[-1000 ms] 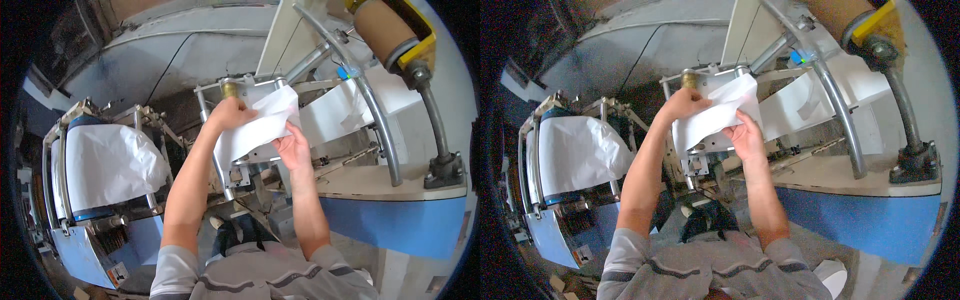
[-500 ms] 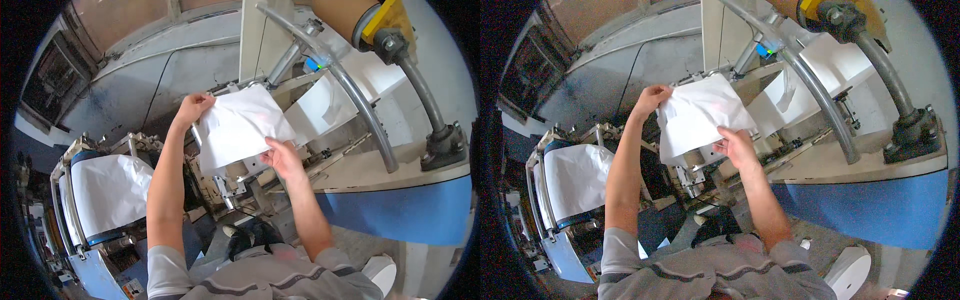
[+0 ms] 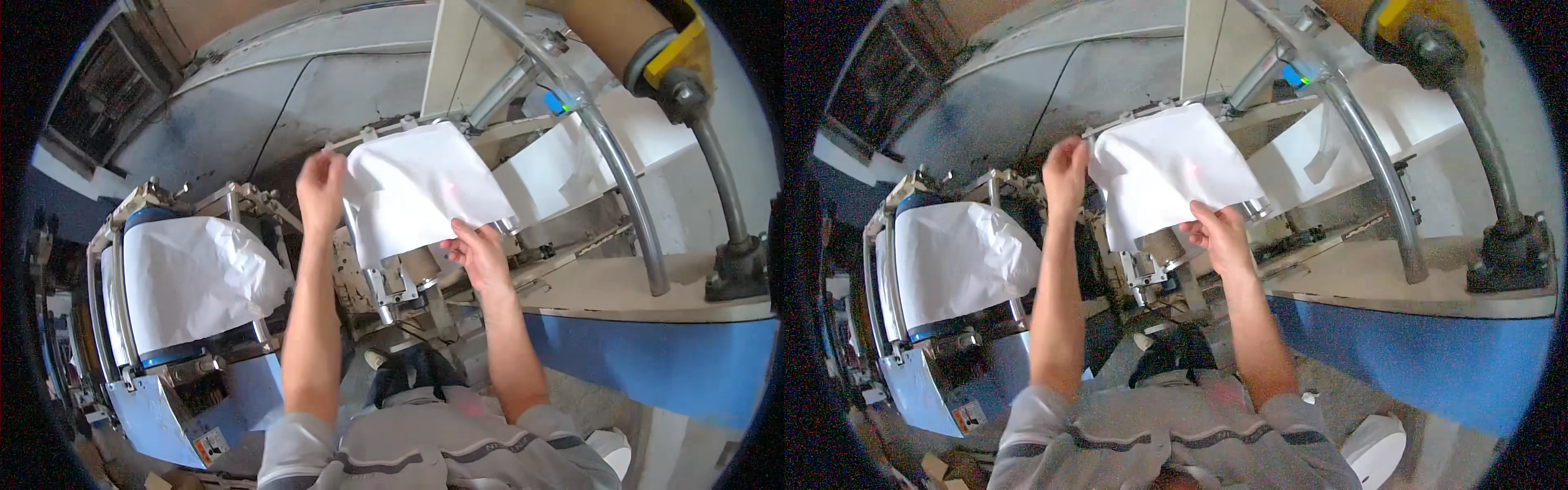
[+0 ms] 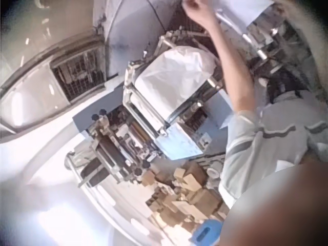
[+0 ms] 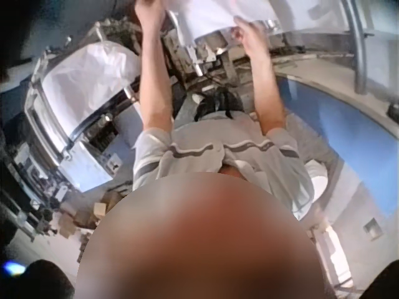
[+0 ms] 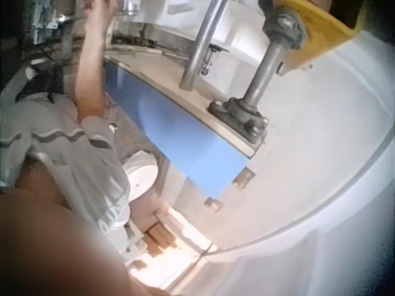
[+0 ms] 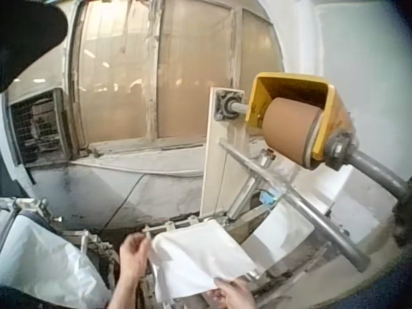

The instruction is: Threading a large roll of white paper or fabric through an industrial processing machine and adjusting the roll position.

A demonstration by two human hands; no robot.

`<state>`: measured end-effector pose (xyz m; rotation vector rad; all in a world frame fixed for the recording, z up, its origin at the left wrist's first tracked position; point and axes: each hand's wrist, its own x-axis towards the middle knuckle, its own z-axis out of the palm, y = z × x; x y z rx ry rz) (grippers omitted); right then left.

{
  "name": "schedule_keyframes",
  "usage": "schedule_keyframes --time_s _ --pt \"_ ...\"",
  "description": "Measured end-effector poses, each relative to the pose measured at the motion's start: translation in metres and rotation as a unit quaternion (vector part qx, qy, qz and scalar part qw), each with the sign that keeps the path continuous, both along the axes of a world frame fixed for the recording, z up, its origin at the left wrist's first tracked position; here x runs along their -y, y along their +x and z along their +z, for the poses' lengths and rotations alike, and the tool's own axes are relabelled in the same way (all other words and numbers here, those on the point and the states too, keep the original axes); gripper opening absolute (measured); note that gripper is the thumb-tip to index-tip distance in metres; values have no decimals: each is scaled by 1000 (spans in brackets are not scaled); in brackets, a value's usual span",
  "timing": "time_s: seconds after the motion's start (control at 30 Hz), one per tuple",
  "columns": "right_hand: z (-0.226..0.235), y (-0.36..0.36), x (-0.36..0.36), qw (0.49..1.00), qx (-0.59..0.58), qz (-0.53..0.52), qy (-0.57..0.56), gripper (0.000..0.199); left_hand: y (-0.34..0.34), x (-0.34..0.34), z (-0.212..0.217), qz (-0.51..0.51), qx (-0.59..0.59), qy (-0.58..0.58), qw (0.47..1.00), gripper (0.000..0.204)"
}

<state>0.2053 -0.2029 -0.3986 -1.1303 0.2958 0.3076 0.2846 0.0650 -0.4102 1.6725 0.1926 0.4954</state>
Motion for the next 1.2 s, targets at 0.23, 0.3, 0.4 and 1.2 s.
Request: schedule_keyframes --time_s 0.23,0.3,0.4,1.2 --pt "1 -3 -5 1000 -3 22 -2 18 -94 39 -16 -67 -117 71 988 49" --pt "1 -3 -1 1000 -15 13 -14 18 -86 27 -46 2 -70 -112 991 39" --pt "1 -5 9 999 -22 -2 -38 18 -72 17 -125 149 -79 -191 967 24" --pt "-7 -8 -26 981 -55 25 -184 14 -90 27 -407 167 -94 -745 639 38"
